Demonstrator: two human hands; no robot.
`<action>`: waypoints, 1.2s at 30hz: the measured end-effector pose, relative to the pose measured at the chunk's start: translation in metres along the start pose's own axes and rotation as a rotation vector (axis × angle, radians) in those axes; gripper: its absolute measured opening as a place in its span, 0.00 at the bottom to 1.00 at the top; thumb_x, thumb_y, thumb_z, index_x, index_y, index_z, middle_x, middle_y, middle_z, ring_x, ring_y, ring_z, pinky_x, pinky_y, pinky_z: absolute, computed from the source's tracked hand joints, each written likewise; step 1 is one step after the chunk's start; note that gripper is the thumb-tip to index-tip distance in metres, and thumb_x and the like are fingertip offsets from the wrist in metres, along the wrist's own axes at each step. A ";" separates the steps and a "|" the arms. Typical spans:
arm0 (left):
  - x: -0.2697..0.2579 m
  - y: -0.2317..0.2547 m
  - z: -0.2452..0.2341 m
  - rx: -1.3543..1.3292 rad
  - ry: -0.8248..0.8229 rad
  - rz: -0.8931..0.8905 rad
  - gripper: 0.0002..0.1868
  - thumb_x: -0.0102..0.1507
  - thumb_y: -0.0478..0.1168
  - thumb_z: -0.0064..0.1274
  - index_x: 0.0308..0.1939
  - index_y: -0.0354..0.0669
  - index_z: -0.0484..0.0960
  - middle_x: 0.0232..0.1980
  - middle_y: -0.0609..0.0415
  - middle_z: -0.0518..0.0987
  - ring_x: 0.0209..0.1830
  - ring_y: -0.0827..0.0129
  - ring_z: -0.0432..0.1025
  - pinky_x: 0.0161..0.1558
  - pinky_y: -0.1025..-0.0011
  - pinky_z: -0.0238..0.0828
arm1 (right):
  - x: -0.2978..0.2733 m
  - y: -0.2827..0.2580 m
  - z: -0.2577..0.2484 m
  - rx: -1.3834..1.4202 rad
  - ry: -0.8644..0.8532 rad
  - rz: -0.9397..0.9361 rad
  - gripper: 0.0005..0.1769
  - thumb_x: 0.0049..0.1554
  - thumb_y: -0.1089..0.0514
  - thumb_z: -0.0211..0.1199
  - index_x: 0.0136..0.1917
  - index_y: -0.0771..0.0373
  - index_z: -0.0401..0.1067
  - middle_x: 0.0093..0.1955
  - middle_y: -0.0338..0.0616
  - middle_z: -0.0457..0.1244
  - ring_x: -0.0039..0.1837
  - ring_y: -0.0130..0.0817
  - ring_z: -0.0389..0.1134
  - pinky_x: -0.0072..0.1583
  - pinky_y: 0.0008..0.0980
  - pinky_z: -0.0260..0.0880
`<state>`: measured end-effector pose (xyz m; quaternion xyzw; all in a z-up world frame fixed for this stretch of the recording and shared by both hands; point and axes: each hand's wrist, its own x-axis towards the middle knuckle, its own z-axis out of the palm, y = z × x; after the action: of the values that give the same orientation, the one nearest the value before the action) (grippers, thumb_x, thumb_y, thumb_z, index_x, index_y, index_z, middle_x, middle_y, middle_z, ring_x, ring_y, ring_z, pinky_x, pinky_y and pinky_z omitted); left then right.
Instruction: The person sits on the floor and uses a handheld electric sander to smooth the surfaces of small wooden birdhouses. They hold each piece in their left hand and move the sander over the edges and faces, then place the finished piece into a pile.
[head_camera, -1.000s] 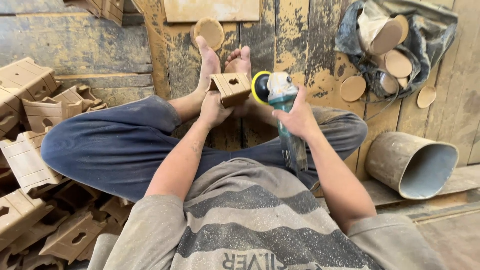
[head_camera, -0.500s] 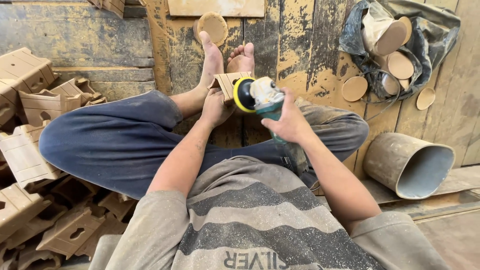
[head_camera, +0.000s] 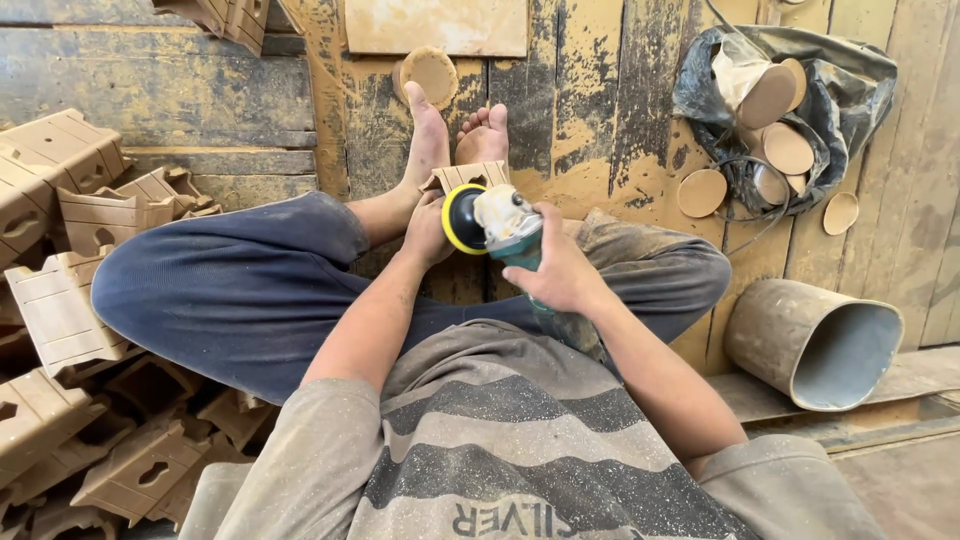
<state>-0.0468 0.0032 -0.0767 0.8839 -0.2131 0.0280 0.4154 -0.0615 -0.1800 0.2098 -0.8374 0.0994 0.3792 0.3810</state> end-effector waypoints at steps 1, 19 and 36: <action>-0.006 -0.006 0.005 0.010 0.008 0.019 0.07 0.50 0.41 0.63 0.24 0.43 0.81 0.27 0.52 0.80 0.37 0.60 0.78 0.52 0.65 0.68 | 0.002 -0.002 0.001 -0.063 -0.033 0.008 0.50 0.52 0.51 0.69 0.74 0.62 0.39 0.70 0.75 0.55 0.72 0.70 0.58 0.72 0.62 0.59; 0.016 0.025 -0.039 -1.065 -0.014 -0.716 0.20 0.66 0.39 0.55 0.60 0.39 0.70 0.54 0.46 0.78 0.58 0.60 0.73 0.60 0.61 0.72 | 0.014 0.093 -0.031 0.136 0.302 0.222 0.55 0.49 0.46 0.71 0.78 0.56 0.40 0.66 0.71 0.59 0.69 0.63 0.63 0.66 0.56 0.63; 0.057 0.040 -0.073 -0.402 -0.194 -0.749 0.38 0.51 0.43 0.69 0.61 0.48 0.65 0.54 0.34 0.81 0.60 0.39 0.74 0.61 0.45 0.72 | 0.031 0.053 -0.027 0.141 0.256 0.056 0.57 0.44 0.45 0.74 0.77 0.53 0.43 0.70 0.72 0.56 0.73 0.65 0.58 0.71 0.55 0.58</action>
<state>-0.0019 0.0151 0.0129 0.8003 0.0829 -0.2500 0.5387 -0.0497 -0.2321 0.1692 -0.8469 0.1967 0.2720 0.4124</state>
